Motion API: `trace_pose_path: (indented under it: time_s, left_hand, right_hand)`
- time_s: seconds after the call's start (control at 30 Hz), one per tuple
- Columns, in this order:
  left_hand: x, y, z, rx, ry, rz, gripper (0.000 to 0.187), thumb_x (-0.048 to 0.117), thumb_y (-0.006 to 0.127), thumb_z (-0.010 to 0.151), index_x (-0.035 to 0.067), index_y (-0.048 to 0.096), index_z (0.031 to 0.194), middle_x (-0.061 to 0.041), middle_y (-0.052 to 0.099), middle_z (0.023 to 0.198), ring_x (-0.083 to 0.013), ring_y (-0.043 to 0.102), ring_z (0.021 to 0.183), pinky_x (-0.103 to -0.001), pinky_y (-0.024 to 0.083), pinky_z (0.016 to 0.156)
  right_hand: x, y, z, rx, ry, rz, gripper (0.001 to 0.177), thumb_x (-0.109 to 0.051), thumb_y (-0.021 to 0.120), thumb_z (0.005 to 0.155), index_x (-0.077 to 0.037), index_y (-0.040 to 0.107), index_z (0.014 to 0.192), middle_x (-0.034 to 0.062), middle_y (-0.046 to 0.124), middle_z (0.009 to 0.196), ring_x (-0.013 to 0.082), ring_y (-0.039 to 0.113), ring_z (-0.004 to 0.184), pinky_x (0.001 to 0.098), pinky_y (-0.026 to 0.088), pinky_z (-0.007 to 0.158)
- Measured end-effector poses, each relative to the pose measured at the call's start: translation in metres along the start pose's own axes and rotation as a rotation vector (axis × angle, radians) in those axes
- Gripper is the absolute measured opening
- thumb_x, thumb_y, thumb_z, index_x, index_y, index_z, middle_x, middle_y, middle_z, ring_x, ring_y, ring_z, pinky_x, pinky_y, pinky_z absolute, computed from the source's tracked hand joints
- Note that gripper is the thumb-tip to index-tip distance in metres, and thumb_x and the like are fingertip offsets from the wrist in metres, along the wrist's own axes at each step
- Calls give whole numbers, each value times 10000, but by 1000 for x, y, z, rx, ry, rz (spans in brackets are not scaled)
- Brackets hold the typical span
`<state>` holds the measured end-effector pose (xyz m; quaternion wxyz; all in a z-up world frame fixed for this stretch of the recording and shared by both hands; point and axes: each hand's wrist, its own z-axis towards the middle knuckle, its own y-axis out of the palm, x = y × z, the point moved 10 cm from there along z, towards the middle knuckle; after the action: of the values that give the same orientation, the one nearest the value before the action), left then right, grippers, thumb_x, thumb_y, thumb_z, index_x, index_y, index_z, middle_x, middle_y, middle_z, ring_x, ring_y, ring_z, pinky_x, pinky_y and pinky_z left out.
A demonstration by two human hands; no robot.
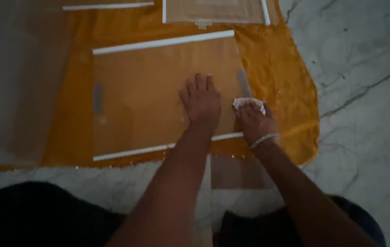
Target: The person wipes a transparent plastic sheet with a white cloth while sitting on the floor. They repeatedly rub the surface and occasionally adjust the cloth.
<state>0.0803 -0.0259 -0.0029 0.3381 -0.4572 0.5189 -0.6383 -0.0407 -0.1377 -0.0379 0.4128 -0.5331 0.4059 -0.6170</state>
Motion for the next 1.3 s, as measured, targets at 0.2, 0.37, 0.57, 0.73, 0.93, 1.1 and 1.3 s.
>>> trace_pose_path:
  time_s: [0.2, 0.37, 0.57, 0.73, 0.93, 1.1, 1.3]
  left_hand:
    - [-14, -1, -9, -102, 260, -47, 656, 443, 530, 959, 152, 395, 1531, -192, 220, 1655, -433, 171, 1519, -603, 149, 1181]
    - [-44, -4, -43, -332, 374, 1, 706, 497, 608, 947, 165, 398, 1534, -174, 206, 1680, -396, 201, 1543, -544, 226, 1231]
    - [-77, -36, -93, -380, 362, 53, 824, 550, 735, 847, 158, 408, 1494, -154, 205, 1668, -347, 226, 1535, -498, 263, 1218]
    - [-99, -36, -110, -371, 397, 107, 824, 435, 756, 838, 190, 383, 1531, -85, 268, 1653, -311, 277, 1513, -485, 355, 1165]
    - [-104, -26, -110, -351, 416, 65, 614, 363, 768, 859, 171, 537, 1394, -78, 337, 1614, -296, 324, 1489, -489, 397, 1133]
    - [-106, -40, -108, -380, 385, 68, 421, 258, 763, 858, 188, 629, 1251, -39, 445, 1540, -266, 437, 1438, -452, 465, 1101]
    - [-115, -58, -117, -352, 414, -3, 473, 300, 821, 792, 127, 612, 1179, -79, 499, 1373, -293, 473, 1331, -443, 464, 1055]
  right_hand:
    - [-6, -8, -26, -96, 28, 144, 575, -295, 541, 891, -111, 502, 1435, 41, 640, 1362, 201, 523, 1360, 506, 282, 1187]
    - [-20, -28, -38, 58, -41, 110, 401, -226, 556, 931, -150, 605, 1321, 31, 682, 1338, 187, 589, 1320, 511, 351, 1160]
    - [-34, -36, -53, 250, -149, 287, 334, -187, 549, 952, -204, 655, 1268, 22, 695, 1308, 204, 648, 1222, 466, 415, 1105]
    - [-46, -19, -48, 66, -95, 344, 302, -206, 538, 978, -184, 653, 1256, 72, 667, 1356, 280, 651, 1186, 430, 503, 1012]
    - [-105, -66, -45, 104, -216, 308, 363, -228, 574, 936, -124, 614, 1281, 123, 662, 1294, 322, 660, 1193, 454, 530, 982]
    - [-119, -89, -24, -171, -31, 445, 563, -108, 579, 912, -299, 547, 1441, 111, 643, 1305, 332, 670, 1104, 475, 559, 851]
    - [-123, -110, -10, -70, -74, 367, 262, -194, 591, 981, -242, 696, 1217, 50, 699, 1226, 296, 682, 1099, 464, 568, 872]
